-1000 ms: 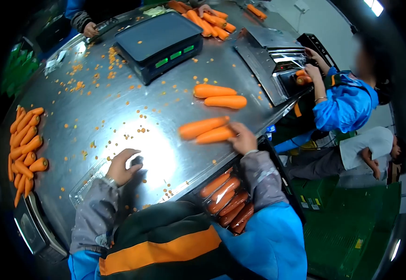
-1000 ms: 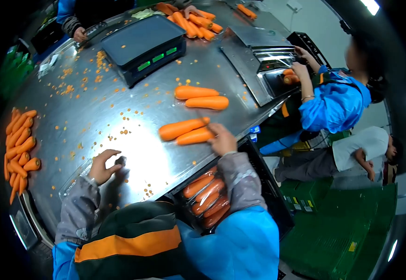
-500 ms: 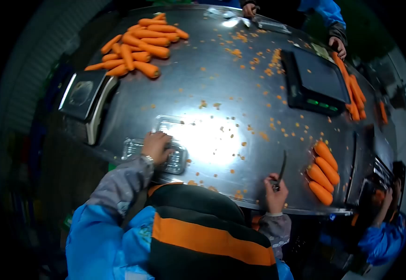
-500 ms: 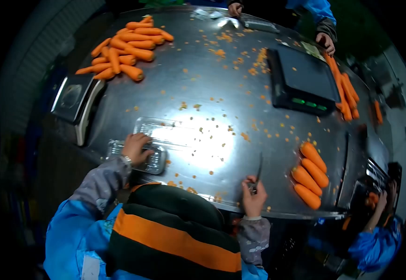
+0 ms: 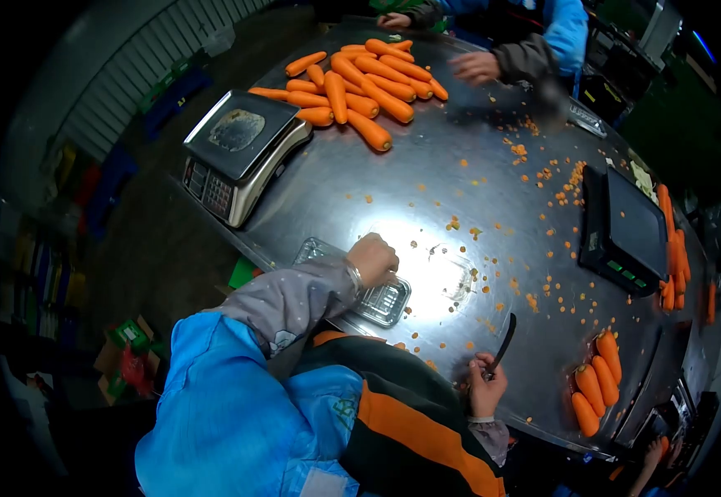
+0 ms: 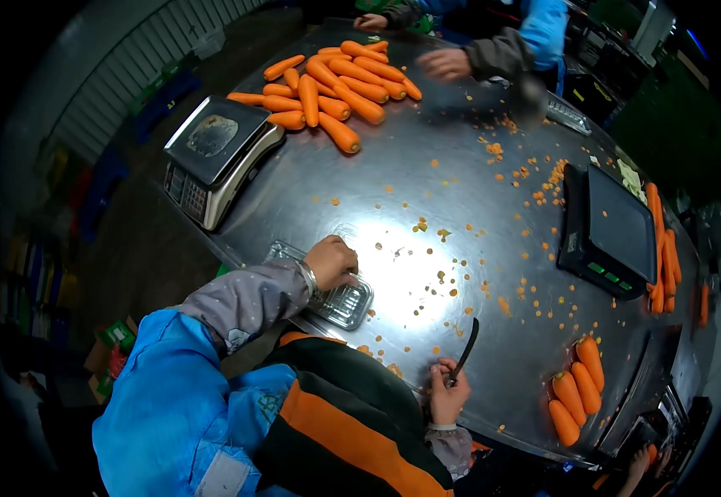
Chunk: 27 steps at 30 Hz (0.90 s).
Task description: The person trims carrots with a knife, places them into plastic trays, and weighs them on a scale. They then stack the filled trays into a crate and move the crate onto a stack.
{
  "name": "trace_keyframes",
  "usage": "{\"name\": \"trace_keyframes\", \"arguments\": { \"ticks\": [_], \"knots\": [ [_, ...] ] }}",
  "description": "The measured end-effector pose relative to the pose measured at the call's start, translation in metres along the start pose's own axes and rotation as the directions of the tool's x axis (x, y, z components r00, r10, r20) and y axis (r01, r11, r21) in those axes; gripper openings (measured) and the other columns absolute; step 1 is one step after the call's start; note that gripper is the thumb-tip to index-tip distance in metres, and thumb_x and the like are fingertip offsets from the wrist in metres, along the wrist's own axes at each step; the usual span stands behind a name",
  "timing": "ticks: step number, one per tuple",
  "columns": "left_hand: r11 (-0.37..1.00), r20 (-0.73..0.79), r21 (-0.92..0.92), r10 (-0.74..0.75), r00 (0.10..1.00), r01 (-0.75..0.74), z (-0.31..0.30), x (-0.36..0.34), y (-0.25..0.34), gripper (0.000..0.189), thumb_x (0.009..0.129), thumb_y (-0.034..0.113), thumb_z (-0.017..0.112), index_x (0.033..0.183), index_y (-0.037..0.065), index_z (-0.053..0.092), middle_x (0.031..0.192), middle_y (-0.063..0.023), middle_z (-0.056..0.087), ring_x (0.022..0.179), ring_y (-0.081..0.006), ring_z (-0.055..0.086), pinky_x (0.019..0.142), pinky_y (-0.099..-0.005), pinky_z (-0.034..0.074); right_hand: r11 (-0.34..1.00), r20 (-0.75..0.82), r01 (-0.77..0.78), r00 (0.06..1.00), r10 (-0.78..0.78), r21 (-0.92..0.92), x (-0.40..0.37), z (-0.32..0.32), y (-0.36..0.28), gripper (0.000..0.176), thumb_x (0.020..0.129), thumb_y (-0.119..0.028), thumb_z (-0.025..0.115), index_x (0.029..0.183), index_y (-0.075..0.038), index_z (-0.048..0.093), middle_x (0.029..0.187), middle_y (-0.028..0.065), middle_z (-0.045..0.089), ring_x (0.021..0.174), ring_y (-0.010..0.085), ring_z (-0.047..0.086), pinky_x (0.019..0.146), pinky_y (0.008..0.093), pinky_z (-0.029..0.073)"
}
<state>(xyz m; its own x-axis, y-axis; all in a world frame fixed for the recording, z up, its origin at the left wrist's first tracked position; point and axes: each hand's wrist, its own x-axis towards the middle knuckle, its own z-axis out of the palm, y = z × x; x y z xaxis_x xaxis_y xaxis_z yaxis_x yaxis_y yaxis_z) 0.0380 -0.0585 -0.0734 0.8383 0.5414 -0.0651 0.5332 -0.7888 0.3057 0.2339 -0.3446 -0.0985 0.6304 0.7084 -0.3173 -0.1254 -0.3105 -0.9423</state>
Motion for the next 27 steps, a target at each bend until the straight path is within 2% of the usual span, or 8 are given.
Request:
{"name": "trace_keyframes", "arguments": {
  "ticks": [2,6,12,14,15,17,20,27],
  "knots": [
    [0.990,-0.099,-0.139,-0.035,0.994,0.021,-0.005,-0.003,-0.005,0.014,0.070,0.020,0.075,0.075,0.011,0.067,0.077,-0.0021,0.065,0.082,-0.0196,0.060,0.090,-0.0371,0.040,0.993,0.060,-0.080,0.995,0.075,0.089,-0.002,0.007,-0.011,0.025,0.088,-0.010,0.062,0.111,0.000,0.058,0.084,0.0044,0.064,0.056,0.0040,0.048,0.048,0.0199,0.037],
    [0.967,-0.242,-0.102,0.204,0.949,-0.234,-0.026,-0.006,0.000,0.011,0.070,0.012,0.073,0.072,0.009,0.063,0.071,-0.0037,0.061,0.077,-0.0214,0.059,0.083,-0.0368,0.043,0.891,0.150,-0.167,0.982,0.113,0.422,0.010,0.029,-0.030,0.040,0.093,-0.022,0.057,0.125,-0.001,0.048,0.089,0.0112,0.067,0.046,0.0054,0.045,0.040,0.0209,0.035],
    [0.831,-0.289,-0.114,0.497,0.818,-0.545,-0.019,-0.011,0.021,0.006,0.072,0.010,0.063,0.066,0.010,0.060,0.065,-0.0052,0.057,0.069,-0.0228,0.056,0.076,-0.0358,0.043,0.954,0.049,-0.223,0.975,0.217,0.198,0.030,0.061,-0.050,0.045,0.087,-0.017,0.062,0.127,-0.001,0.047,0.083,0.0125,0.066,0.047,0.0075,0.047,0.041,0.0228,0.037],
    [0.861,-0.163,-0.178,0.452,0.877,-0.477,-0.011,-0.014,0.011,0.016,0.064,0.012,0.073,0.071,0.009,0.058,0.068,-0.0051,0.052,0.071,-0.0236,0.053,0.075,-0.0392,0.040,0.957,-0.041,-0.221,0.972,0.232,0.185,0.033,0.062,-0.042,0.046,0.084,-0.016,0.064,0.125,-0.001,0.049,0.078,0.0098,0.065,0.045,0.0079,0.046,0.040,0.0242,0.037],
    [0.839,-0.235,-0.221,0.450,0.862,-0.498,-0.004,-0.011,-0.003,0.019,0.064,0.013,0.075,0.076,0.008,0.061,0.073,-0.0070,0.055,0.074,-0.0253,0.053,0.074,-0.0390,0.041,0.973,-0.141,-0.192,0.967,0.210,0.131,0.035,0.060,-0.031,0.044,0.081,-0.014,0.065,0.122,-0.003,0.054,0.071,0.0054,0.063,0.044,0.0082,0.045,0.039,0.0255,0.036],
    [0.896,-0.113,-0.259,0.344,0.932,-0.362,-0.033,-0.005,-0.014,0.036,0.063,0.013,0.077,0.094,0.005,0.062,0.097,-0.0157,0.058,0.097,-0.0345,0.052,0.084,-0.0436,0.041,0.949,-0.177,-0.223,0.948,0.264,0.221,0.025,0.048,-0.040,0.041,0.081,-0.014,0.063,0.121,-0.009,0.057,0.069,0.0018,0.063,0.046,0.0066,0.046,0.040,0.0238,0.034],
    [0.915,-0.140,-0.276,0.266,0.954,-0.295,-0.012,0.005,-0.060,0.049,0.063,0.006,0.073,0.107,0.004,0.054,0.109,-0.0191,0.053,0.104,-0.0383,0.050,0.091,-0.0451,0.040,0.929,-0.375,-0.125,0.889,0.261,0.348,0.012,0.028,-0.020,0.035,0.084,-0.013,0.061,0.119,-0.008,0.057,0.080,0.0083,0.069,0.045,0.0058,0.047,0.039,0.0220,0.034],
    [0.882,-0.086,-0.434,0.163,0.983,-0.184,0.033,0.005,-0.111,0.035,0.070,0.004,0.065,0.103,0.002,0.056,0.113,-0.0198,0.050,0.105,-0.0388,0.049,0.093,-0.0419,0.039,0.874,-0.564,-0.007,0.762,0.319,0.485,-0.023,0.025,0.024,0.031,0.085,-0.012,0.064,0.114,-0.002,0.055,0.066,0.0060,0.060,0.044,0.0072,0.047,0.037,0.0219,0.034]
  ]
}}
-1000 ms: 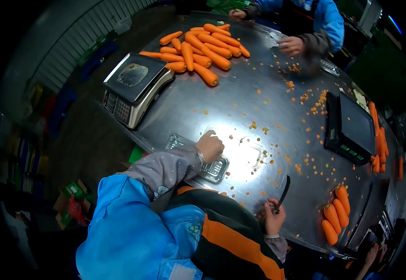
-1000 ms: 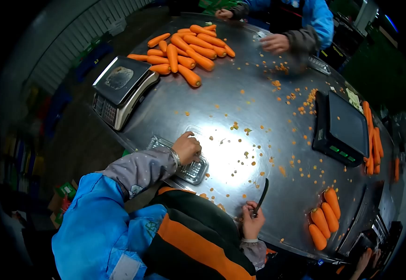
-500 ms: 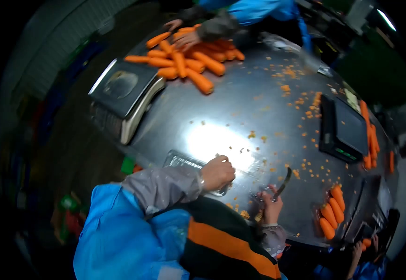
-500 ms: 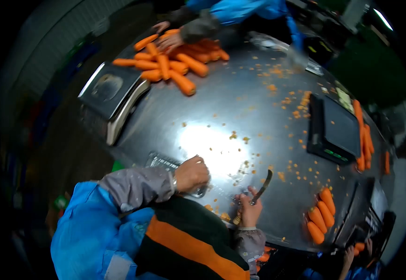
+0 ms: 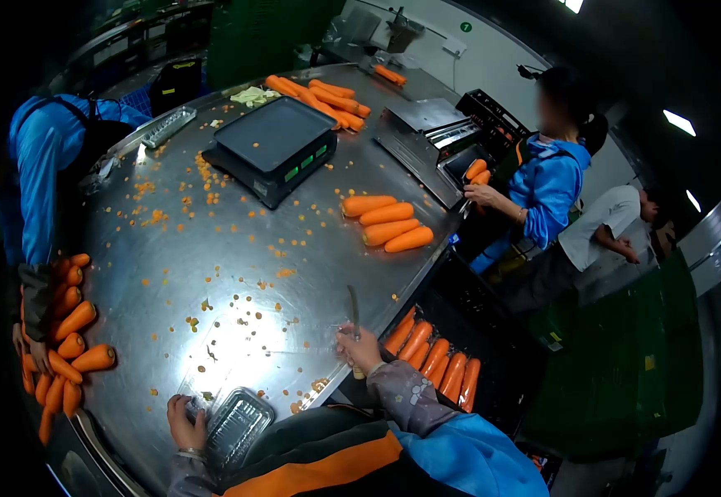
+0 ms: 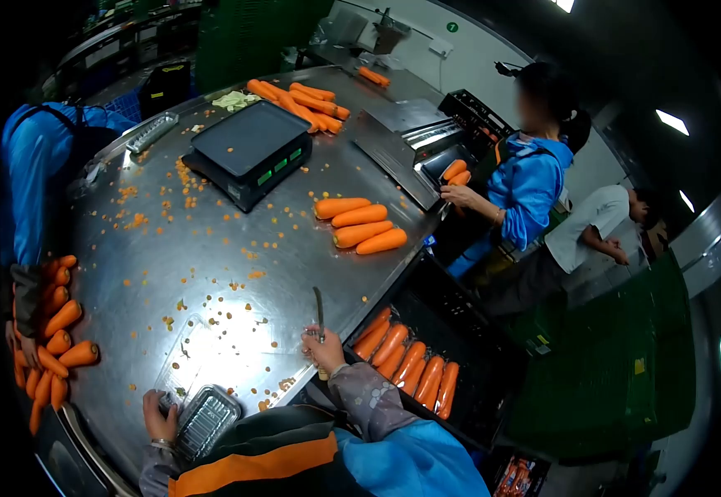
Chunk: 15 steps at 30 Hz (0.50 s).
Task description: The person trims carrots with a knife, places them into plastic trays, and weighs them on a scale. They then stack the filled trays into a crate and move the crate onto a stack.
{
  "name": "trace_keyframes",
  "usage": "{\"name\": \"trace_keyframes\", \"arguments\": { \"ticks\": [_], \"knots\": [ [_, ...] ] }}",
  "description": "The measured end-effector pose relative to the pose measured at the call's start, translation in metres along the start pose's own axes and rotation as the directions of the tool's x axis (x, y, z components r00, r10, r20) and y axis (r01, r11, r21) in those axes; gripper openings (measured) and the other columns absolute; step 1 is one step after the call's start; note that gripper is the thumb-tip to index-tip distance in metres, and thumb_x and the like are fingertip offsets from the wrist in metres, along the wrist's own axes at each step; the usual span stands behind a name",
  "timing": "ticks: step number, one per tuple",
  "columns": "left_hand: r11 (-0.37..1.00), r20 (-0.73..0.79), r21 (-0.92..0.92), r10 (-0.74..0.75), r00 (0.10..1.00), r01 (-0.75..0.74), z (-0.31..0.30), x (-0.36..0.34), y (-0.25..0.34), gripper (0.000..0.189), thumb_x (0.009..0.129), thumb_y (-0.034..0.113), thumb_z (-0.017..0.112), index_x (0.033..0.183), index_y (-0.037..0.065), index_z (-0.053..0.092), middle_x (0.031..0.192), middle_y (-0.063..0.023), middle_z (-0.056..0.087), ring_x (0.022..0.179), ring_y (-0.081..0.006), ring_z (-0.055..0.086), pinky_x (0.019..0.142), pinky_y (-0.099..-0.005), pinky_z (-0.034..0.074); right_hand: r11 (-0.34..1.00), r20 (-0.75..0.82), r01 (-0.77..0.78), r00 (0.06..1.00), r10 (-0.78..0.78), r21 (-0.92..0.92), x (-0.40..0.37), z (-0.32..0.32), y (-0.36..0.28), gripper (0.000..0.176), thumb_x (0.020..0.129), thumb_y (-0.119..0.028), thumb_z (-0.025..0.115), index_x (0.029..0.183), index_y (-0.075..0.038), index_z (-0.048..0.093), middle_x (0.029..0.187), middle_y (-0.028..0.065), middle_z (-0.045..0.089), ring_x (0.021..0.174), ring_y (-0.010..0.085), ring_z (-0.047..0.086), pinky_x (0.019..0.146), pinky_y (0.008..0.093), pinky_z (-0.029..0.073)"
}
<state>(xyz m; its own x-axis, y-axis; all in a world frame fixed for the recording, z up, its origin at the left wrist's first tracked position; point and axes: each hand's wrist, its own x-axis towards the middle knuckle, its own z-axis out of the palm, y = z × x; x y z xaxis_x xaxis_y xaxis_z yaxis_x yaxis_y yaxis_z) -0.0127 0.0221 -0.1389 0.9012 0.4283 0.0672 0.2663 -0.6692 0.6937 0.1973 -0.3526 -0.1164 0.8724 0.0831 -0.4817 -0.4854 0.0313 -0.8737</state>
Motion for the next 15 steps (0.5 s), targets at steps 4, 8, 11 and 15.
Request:
{"name": "trace_keyframes", "arguments": {
  "ticks": [4,8,11,15],
  "knots": [
    [0.995,-0.021,0.086,0.042,0.999,-0.040,0.011,-0.001,-0.012,0.022,0.076,0.004,0.065,0.098,0.003,0.060,0.121,-0.0184,0.046,0.101,-0.0354,0.052,0.077,-0.0399,0.049,1.000,-0.004,-0.001,1.000,0.001,-0.009,-0.001,0.004,-0.004,0.027,0.085,-0.012,0.065,0.108,-0.002,0.056,0.064,0.0053,0.058,0.041,0.0080,0.046,0.036,0.0224,0.032],
    [0.996,-0.068,0.083,-0.006,0.998,0.011,0.012,-0.004,-0.005,0.013,0.079,0.005,0.062,0.092,0.003,0.062,0.121,-0.0181,0.047,0.100,-0.0338,0.051,0.073,-0.0369,0.050,0.999,0.035,-0.022,0.999,0.021,0.033,0.001,0.005,-0.003,0.026,0.085,-0.012,0.065,0.107,-0.001,0.057,0.063,0.0052,0.058,0.041,0.0079,0.045,0.035,0.0225,0.032],
    [0.991,-0.113,0.123,0.070,0.991,-0.055,0.015,-0.003,-0.009,0.012,0.078,0.005,0.062,0.090,0.003,0.062,0.119,-0.0179,0.048,0.101,-0.0338,0.051,0.075,-0.0374,0.049,1.000,0.014,0.008,1.000,-0.008,0.020,0.003,0.004,0.005,0.026,0.085,-0.012,0.065,0.107,-0.001,0.057,0.063,0.0051,0.058,0.040,0.0076,0.045,0.035,0.0223,0.032],
    [0.994,-0.130,0.109,0.039,0.991,-0.025,0.012,-0.002,0.000,0.012,0.076,0.004,0.061,0.088,0.003,0.061,0.115,-0.0178,0.050,0.103,-0.0348,0.049,0.083,-0.0402,0.045,1.000,0.018,-0.001,1.000,0.000,0.014,-0.002,0.006,0.001,0.025,0.085,-0.011,0.065,0.106,-0.001,0.057,0.063,0.0053,0.059,0.041,0.0072,0.045,0.036,0.0222,0.032]
  ]
}}
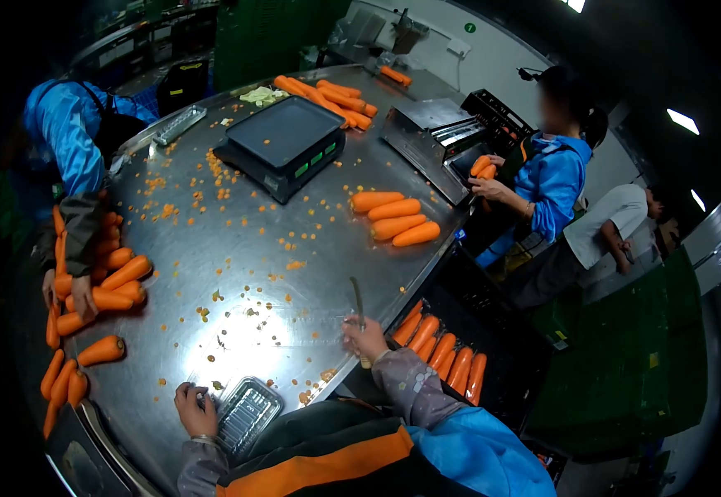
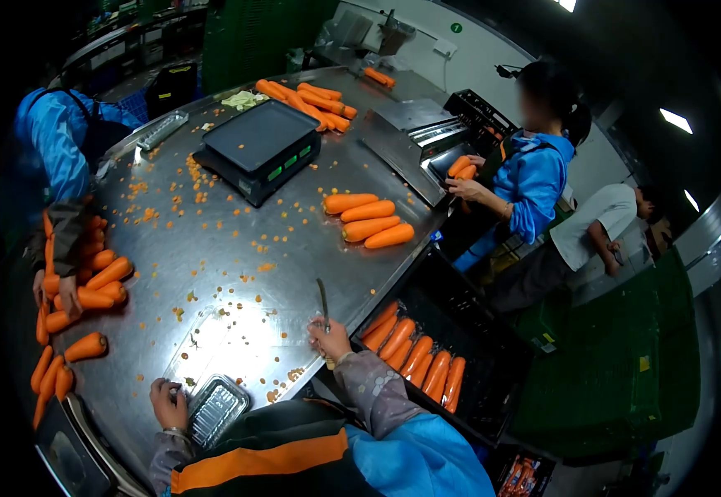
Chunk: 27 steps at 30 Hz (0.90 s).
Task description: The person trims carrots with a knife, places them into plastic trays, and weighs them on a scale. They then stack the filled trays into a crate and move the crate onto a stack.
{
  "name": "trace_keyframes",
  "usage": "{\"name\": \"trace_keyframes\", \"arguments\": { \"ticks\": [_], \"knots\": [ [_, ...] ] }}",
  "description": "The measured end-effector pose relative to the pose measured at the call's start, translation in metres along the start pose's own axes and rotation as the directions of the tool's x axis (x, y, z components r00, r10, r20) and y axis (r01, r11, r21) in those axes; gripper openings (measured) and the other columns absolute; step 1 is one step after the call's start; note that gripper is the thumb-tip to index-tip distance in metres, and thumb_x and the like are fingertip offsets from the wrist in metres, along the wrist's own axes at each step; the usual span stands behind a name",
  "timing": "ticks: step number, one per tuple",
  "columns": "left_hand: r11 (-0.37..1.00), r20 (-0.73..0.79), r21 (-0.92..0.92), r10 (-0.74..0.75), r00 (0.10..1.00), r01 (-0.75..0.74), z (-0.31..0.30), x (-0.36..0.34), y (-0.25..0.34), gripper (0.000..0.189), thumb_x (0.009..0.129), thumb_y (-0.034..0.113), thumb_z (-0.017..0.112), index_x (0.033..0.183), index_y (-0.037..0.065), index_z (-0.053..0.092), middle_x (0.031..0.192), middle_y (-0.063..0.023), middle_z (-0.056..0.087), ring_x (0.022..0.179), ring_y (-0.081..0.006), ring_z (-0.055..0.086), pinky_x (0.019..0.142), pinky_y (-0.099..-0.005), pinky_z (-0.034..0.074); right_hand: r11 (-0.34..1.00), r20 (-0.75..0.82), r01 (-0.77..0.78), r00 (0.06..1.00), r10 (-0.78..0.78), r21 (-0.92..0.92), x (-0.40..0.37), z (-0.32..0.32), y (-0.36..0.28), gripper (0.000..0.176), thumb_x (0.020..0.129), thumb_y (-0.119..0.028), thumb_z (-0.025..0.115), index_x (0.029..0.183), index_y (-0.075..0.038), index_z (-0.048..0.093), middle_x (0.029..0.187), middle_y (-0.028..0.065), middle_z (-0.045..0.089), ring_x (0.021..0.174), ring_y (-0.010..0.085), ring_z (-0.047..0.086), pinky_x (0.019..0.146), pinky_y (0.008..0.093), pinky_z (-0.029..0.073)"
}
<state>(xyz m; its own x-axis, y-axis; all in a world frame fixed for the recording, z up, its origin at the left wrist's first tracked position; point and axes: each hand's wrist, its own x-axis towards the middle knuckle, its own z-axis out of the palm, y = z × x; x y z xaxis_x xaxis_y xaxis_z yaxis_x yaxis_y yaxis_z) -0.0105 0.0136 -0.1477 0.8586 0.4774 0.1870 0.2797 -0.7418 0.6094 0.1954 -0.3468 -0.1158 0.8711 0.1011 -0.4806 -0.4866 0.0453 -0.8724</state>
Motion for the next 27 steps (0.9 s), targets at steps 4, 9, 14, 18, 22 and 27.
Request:
{"name": "trace_keyframes", "arguments": {
  "ticks": [4,9,14,18,22,27],
  "knots": [
    [0.995,0.019,-0.065,-0.078,0.997,0.079,0.000,0.000,0.007,0.014,0.074,0.004,0.060,0.088,0.003,0.061,0.110,-0.0184,0.050,0.104,-0.0364,0.047,0.090,-0.0434,0.040,1.000,0.023,0.014,1.000,-0.014,-0.003,0.003,-0.003,0.005,0.024,0.084,-0.011,0.065,0.105,-0.001,0.058,0.064,0.0056,0.059,0.041,0.0070,0.045,0.036,0.0221,0.031],
    [0.994,0.003,-0.047,-0.098,0.995,0.098,0.003,-0.001,0.003,0.011,0.074,0.005,0.059,0.085,0.003,0.062,0.108,-0.0183,0.051,0.103,-0.0365,0.048,0.089,-0.0433,0.041,0.997,0.011,0.012,1.000,-0.011,-0.071,0.001,-0.002,0.000,0.025,0.083,-0.012,0.066,0.105,-0.001,0.059,0.065,0.0060,0.059,0.044,0.0075,0.049,0.036,0.0218,0.033],
    [0.999,-0.030,-0.012,-0.039,0.999,0.038,0.001,0.001,0.005,0.010,0.074,0.005,0.059,0.083,0.003,0.062,0.105,-0.0182,0.052,0.101,-0.0366,0.049,0.087,-0.0435,0.041,0.996,0.010,0.009,1.000,-0.009,-0.094,-0.002,-0.002,0.002,0.026,0.083,-0.012,0.067,0.106,-0.002,0.060,0.068,0.0045,0.060,0.052,0.0085,0.057,0.038,0.0217,0.037],
    [0.998,-0.036,-0.021,-0.063,0.997,0.062,0.000,0.001,0.010,0.010,0.074,0.006,0.060,0.084,0.004,0.063,0.106,-0.0160,0.053,0.101,-0.0352,0.050,0.086,-0.0421,0.042,0.997,0.039,0.011,0.999,-0.008,-0.081,0.005,-0.006,0.004,0.026,0.084,-0.013,0.066,0.106,-0.001,0.059,0.068,0.0038,0.060,0.051,0.0082,0.055,0.038,0.0219,0.037],
    [0.994,-0.021,-0.031,-0.109,0.994,0.108,-0.002,0.001,0.015,0.010,0.074,0.006,0.060,0.084,0.005,0.064,0.107,-0.0157,0.053,0.101,-0.0348,0.050,0.086,-0.0418,0.043,0.999,0.036,-0.008,0.999,0.009,-0.050,0.004,-0.004,0.004,0.025,0.084,-0.012,0.066,0.105,0.000,0.059,0.068,0.0043,0.060,0.050,0.0082,0.054,0.038,0.0220,0.036],
    [0.996,-0.025,0.002,-0.094,0.995,0.094,-0.004,0.001,0.017,0.010,0.075,0.006,0.060,0.084,0.005,0.063,0.108,-0.0149,0.052,0.101,-0.0340,0.050,0.086,-0.0406,0.043,0.997,0.023,-0.011,1.000,0.013,-0.077,0.005,-0.005,0.004,0.024,0.084,-0.011,0.066,0.105,-0.001,0.060,0.068,0.0041,0.060,0.050,0.0083,0.054,0.037,0.0218,0.036]
  ]
}}
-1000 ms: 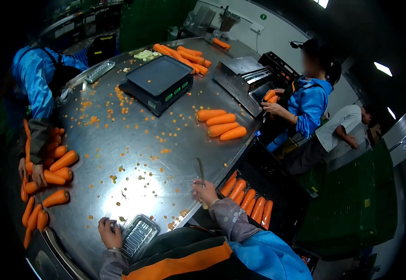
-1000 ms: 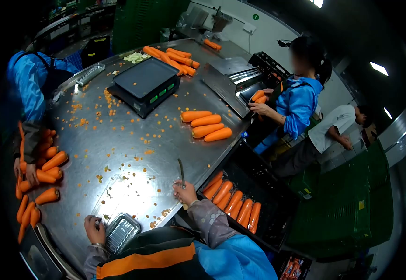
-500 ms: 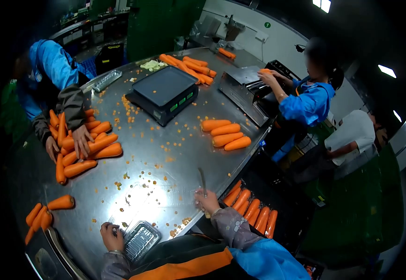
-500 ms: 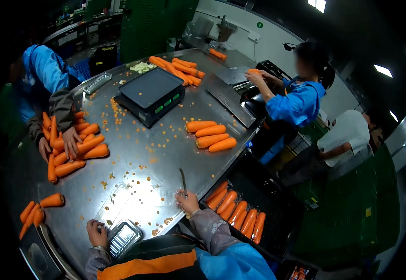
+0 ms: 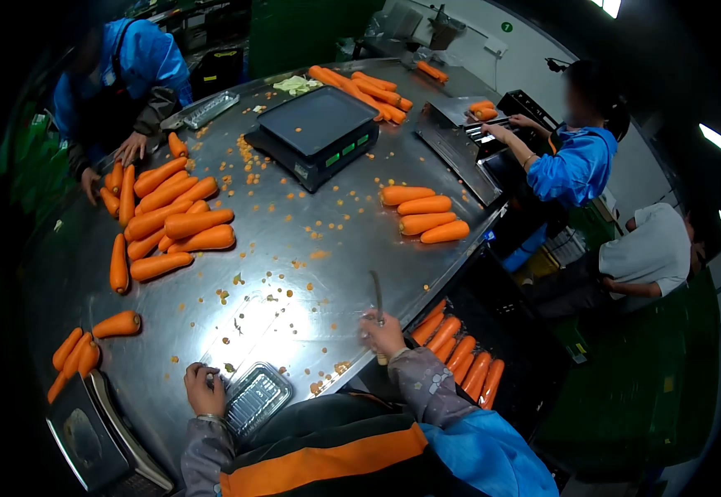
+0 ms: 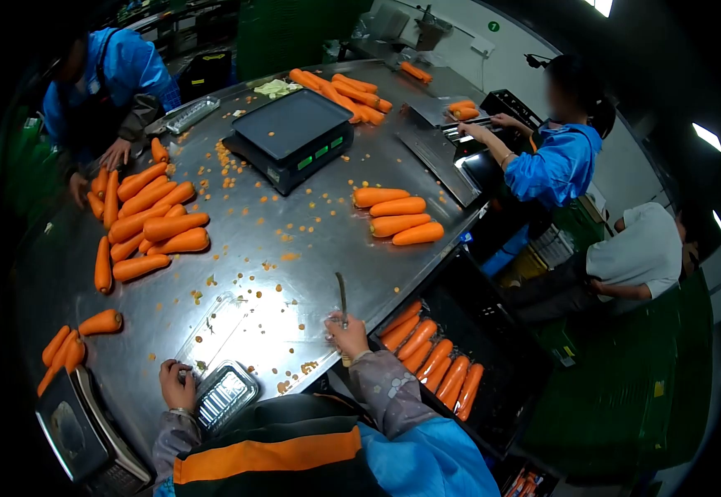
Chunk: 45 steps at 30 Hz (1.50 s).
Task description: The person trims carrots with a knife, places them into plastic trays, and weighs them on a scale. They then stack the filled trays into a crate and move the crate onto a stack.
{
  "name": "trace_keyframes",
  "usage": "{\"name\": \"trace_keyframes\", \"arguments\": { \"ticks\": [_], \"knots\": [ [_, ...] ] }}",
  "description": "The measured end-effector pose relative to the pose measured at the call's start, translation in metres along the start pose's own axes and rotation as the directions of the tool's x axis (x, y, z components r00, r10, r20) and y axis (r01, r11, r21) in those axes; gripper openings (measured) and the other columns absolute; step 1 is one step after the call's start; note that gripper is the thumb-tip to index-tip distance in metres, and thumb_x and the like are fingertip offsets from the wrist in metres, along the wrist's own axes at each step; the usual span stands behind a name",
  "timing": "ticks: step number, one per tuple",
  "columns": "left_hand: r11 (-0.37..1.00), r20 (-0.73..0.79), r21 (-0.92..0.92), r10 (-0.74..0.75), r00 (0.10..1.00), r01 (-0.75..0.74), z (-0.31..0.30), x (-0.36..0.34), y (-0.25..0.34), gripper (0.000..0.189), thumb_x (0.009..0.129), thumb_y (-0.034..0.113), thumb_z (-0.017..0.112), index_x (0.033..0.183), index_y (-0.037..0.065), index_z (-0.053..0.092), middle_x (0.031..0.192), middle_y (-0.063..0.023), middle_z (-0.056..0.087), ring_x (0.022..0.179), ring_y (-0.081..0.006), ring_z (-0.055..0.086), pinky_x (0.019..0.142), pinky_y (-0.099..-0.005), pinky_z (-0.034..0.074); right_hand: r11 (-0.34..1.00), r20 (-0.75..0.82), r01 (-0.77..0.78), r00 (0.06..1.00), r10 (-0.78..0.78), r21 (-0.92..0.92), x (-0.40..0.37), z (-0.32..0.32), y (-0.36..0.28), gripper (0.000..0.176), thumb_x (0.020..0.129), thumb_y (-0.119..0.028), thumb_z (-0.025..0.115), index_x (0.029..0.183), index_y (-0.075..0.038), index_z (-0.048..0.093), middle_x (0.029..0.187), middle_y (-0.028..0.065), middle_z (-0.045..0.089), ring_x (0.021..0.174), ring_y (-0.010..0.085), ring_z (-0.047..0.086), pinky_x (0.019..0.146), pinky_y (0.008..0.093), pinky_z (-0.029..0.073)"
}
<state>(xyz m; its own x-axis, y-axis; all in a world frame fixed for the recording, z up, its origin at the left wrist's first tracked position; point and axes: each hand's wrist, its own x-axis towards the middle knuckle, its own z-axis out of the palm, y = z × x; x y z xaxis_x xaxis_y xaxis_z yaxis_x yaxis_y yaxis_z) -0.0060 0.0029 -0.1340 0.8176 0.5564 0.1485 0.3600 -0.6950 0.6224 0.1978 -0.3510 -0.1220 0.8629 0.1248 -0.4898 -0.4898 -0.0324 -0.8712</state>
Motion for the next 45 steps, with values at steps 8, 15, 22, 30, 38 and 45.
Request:
{"name": "trace_keyframes", "arguments": {
  "ticks": [8,15,22,30,38,45],
  "knots": [
    [1.000,-0.003,-0.009,-0.013,1.000,0.013,-0.001,0.001,0.004,0.009,0.075,0.006,0.060,0.084,0.005,0.064,0.107,-0.0144,0.053,0.099,-0.0327,0.051,0.084,-0.0388,0.044,1.000,-0.006,0.003,1.000,-0.003,-0.030,-0.006,0.002,-0.006,0.022,0.084,-0.011,0.065,0.104,-0.002,0.060,0.065,0.0042,0.059,0.045,0.0078,0.049,0.036,0.0219,0.034],
    [0.999,-0.028,-0.013,0.050,0.998,-0.050,0.005,0.000,-0.016,0.012,0.074,0.010,0.062,0.083,0.001,0.063,0.103,-0.0171,0.057,0.097,-0.0364,0.052,0.085,-0.0429,0.043,0.996,-0.134,0.029,0.990,-0.040,-0.082,-0.004,-0.016,-0.045,0.024,0.085,-0.015,0.067,0.105,-0.005,0.059,0.066,0.0043,0.058,0.046,0.0088,0.051,0.037,0.0215,0.035],
    [0.974,-0.135,-0.220,-0.081,0.988,0.050,-0.026,0.049,-0.005,0.033,0.073,0.005,0.066,0.105,0.006,0.060,0.103,-0.0106,0.057,0.095,-0.0261,0.057,0.082,-0.0345,0.046,0.981,-0.218,0.059,0.971,-0.100,-0.186,0.045,-0.089,-0.063,0.038,0.079,-0.023,0.074,0.109,-0.005,0.058,0.073,0.0032,0.061,0.056,0.0084,0.056,0.044,0.0249,0.041],
    [0.947,-0.101,0.320,0.003,0.995,0.030,-0.029,0.143,0.010,0.047,0.066,0.010,0.071,0.110,0.007,0.056,0.108,-0.0159,0.057,0.105,-0.0344,0.053,0.091,-0.0421,0.042,0.650,-0.325,0.175,0.753,-0.573,-0.740,0.075,-0.121,-0.015,0.057,0.077,-0.017,0.075,0.123,0.002,0.047,0.090,0.0094,0.060,0.078,0.0180,0.058,0.076,0.0329,0.047],
    [0.824,0.050,0.537,0.181,0.982,-0.179,0.018,0.166,-0.086,0.039,0.054,0.021,0.073,0.089,0.011,0.060,0.088,-0.0091,0.059,0.089,-0.0309,0.058,0.082,-0.0444,0.042,0.869,-0.272,0.434,0.830,-0.488,-0.236,0.028,-0.077,-0.044,0.039,0.083,-0.010,0.064,0.118,-0.004,0.048,0.073,0.0058,0.057,0.055,0.0111,0.053,0.051,0.0260,0.045],
    [0.996,0.109,-0.078,-0.038,0.993,0.047,-0.038,0.112,0.043,0.030,0.058,0.001,0.062,0.088,-0.002,0.061,0.071,-0.0139,0.062,0.064,-0.0330,0.058,0.060,-0.0349,0.046,0.957,0.291,-0.188,0.949,0.120,0.219,-0.070,0.036,-0.047,0.033,0.091,-0.014,0.053,0.121,-0.001,0.055,0.054,-0.0032,0.047,0.039,0.0053,0.043,0.036,0.0201,0.034]
  ]
}}
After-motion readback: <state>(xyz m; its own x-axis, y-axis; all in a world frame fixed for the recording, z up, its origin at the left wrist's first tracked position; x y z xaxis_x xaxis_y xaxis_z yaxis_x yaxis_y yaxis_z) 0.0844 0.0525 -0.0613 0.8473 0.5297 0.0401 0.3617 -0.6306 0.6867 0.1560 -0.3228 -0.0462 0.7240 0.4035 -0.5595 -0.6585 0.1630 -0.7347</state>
